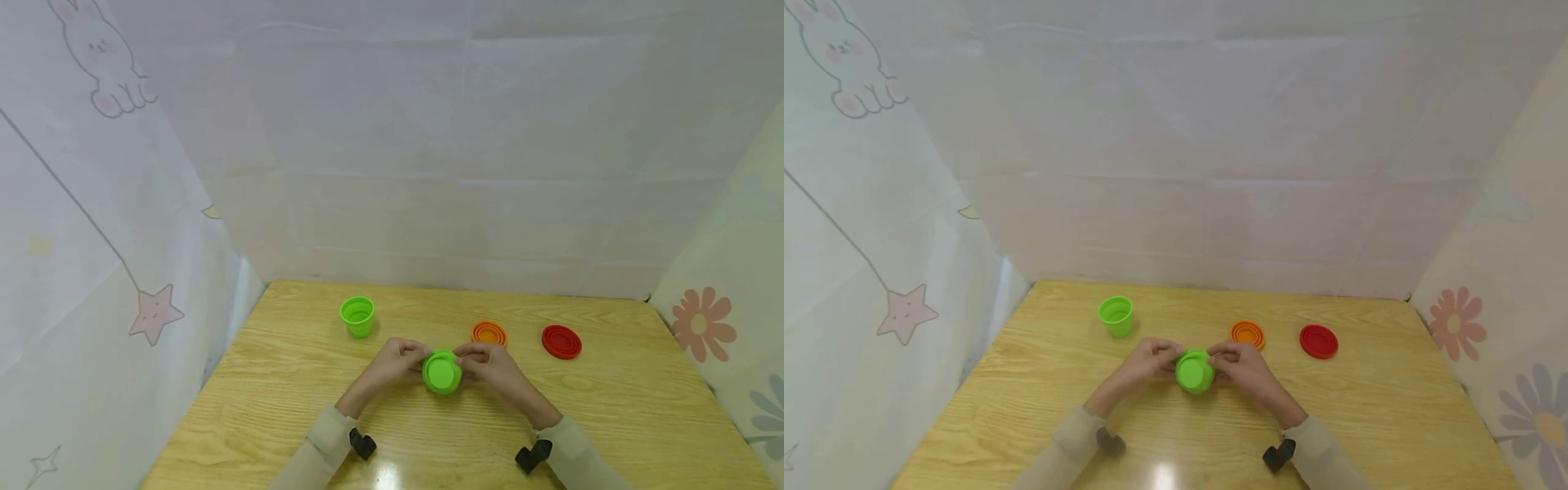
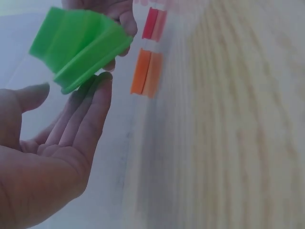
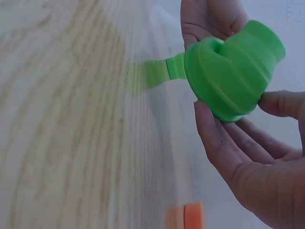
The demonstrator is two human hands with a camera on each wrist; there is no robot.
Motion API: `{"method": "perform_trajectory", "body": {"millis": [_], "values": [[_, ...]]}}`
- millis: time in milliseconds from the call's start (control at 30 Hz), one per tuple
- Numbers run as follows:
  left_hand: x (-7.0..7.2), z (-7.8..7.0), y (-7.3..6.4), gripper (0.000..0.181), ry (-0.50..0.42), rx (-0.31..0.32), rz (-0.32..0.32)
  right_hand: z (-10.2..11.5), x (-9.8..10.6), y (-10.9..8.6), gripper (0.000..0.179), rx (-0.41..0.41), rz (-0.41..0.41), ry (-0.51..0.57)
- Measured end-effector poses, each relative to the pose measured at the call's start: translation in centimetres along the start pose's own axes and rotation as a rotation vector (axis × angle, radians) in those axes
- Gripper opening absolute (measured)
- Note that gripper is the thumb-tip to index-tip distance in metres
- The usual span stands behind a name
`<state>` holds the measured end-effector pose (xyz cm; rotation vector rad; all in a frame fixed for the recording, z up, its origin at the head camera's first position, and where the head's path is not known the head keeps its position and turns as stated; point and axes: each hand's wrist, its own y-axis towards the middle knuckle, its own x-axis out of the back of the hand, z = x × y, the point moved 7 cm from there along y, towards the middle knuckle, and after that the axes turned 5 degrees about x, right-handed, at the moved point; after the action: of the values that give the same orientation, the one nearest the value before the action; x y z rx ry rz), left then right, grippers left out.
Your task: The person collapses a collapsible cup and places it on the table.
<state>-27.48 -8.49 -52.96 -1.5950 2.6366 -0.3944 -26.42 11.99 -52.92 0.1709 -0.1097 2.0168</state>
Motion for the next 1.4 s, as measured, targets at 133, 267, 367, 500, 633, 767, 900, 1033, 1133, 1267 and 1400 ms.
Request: {"method": "perform_trajectory", "body": {"millis": [133,267,367,500,633,767,900,1033,1133,1267,1400], "values": [[-0.1,-0.6,0.0,0.034,0.136,-0.015,0.007,0.8,-0.4,-0.1,0.036,0.067,0.055,-0.095],[-0.6,-1.0,-0.1,0.032,0.208,-0.024,0.037,1.3,-0.6,-0.2,0.034,0.097,0.073,-0.161],[-0.8,-1.1,-0.2,0.031,0.195,-0.022,0.04,1.6,-0.7,-0.2,0.033,0.104,0.084,-0.18],[-0.9,-1.2,-0.3,0.03,0.186,-0.026,0.029,1.6,-0.8,-0.2,0.033,0.103,0.095,-0.175],[-1.0,-1.1,-0.3,0.029,0.188,-0.031,0.028,1.5,-0.8,-0.2,0.034,0.1,0.102,-0.179],[-1.0,-0.9,-0.2,0.029,0.199,-0.038,0.031,1.2,-0.7,-0.1,0.035,0.095,0.1,-0.19],[-0.6,-0.7,-0.1,0.03,0.179,-0.035,0.005,0.9,-0.3,0.1,0.038,0.047,0.061,-0.164],[-0.1,-0.4,0.0,0.033,0.142,-0.029,-0.046,0.8,0.4,0.2,0.045,0.009,0.011,-0.086],[0.2,-0.3,0.1,0.036,0.117,-0.031,-0.084,0.8,0.7,0.2,0.052,0.009,0.009,-0.046],[0.4,-0.2,0.0,0.038,0.06,-0.031,-0.122,0.8,0.7,0.1,0.057,-0.001,0.024,-0.007],[0.4,0.0,0.0,0.04,0.007,-0.027,-0.158,0.9,0.6,0.0,0.058,0.01,0.033,0.024]]}}
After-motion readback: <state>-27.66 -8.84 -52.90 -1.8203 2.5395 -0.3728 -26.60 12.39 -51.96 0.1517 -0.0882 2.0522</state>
